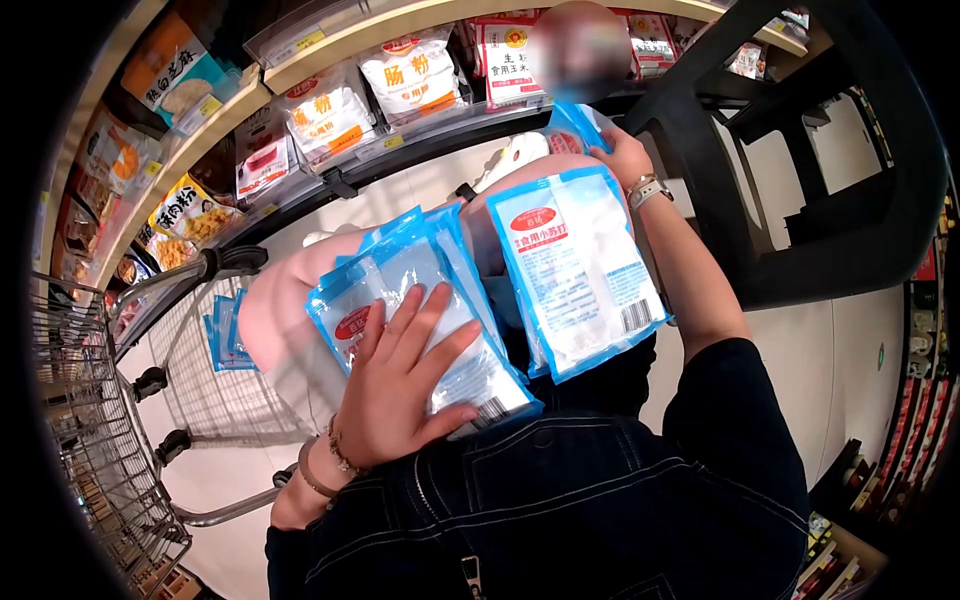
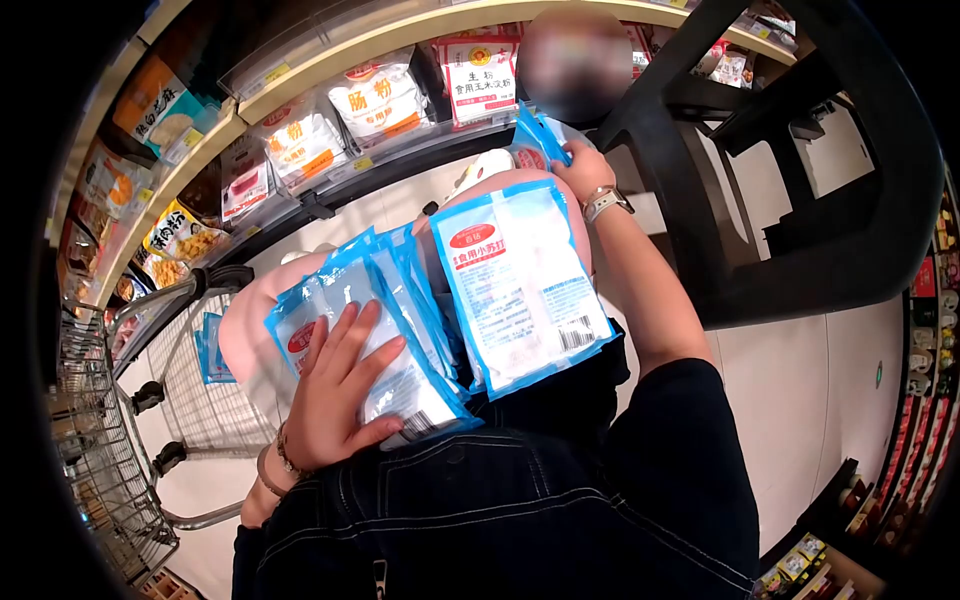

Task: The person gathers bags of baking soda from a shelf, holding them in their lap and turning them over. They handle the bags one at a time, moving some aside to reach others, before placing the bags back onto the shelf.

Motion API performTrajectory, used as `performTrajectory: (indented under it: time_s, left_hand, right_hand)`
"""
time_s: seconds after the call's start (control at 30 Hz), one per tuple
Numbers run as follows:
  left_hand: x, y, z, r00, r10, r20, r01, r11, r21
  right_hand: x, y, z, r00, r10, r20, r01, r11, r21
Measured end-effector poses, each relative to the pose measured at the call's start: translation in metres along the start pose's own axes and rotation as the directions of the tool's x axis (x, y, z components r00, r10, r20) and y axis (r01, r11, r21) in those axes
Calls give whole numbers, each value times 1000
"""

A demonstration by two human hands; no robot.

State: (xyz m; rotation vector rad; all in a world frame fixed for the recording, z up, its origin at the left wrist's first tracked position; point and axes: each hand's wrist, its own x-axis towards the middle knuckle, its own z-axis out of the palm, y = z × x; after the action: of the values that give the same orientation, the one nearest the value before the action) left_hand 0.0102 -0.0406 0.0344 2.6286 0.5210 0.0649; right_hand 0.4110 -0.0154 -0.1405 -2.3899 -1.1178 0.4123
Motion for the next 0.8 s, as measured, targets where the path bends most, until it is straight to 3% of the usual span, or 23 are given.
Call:
performTrajectory:
  time_s: [0.13, 0.23, 0.27, 0.4, 0.5, 0.67, 0.8]
  left_hand:
    - [-1, -1, 1, 1000, -19, -2, 19, 1000, -6]
    - [-1, 0, 0, 1000, -28, -3, 28, 1000, -13]
    - [-2, 0, 1, 1000, -29, -4, 29, 999, -16]
    - [-2, 0, 1, 999, -37, -9, 37, 999, -24]
    - [-1, 0, 0, 999, -43, -4, 43, 999, -18]
    - [0, 1, 1, 999, -44, -11, 44, 999, -20]
    - [-2, 1, -1, 999, -37, -15, 36, 999, -29]
  right_hand:
    - [9, -9, -4, 977, -188, -102, 171, 972, -160]
    - [16, -6, -9, 989, -141, 52, 138, 988, 64]
    - [35, 17, 10, 995, -82, -58, 95, 958, 271]
    - [38, 32, 12, 979, -130, 157, 92, 969, 228]
    - [35, 36, 19, 984, -148, 100, 152, 988, -32]
    - [22, 14, 21, 996, 53, -74, -76, 932, -353]
    - [30, 19, 6, 985, 27, -172, -96, 909, -405]
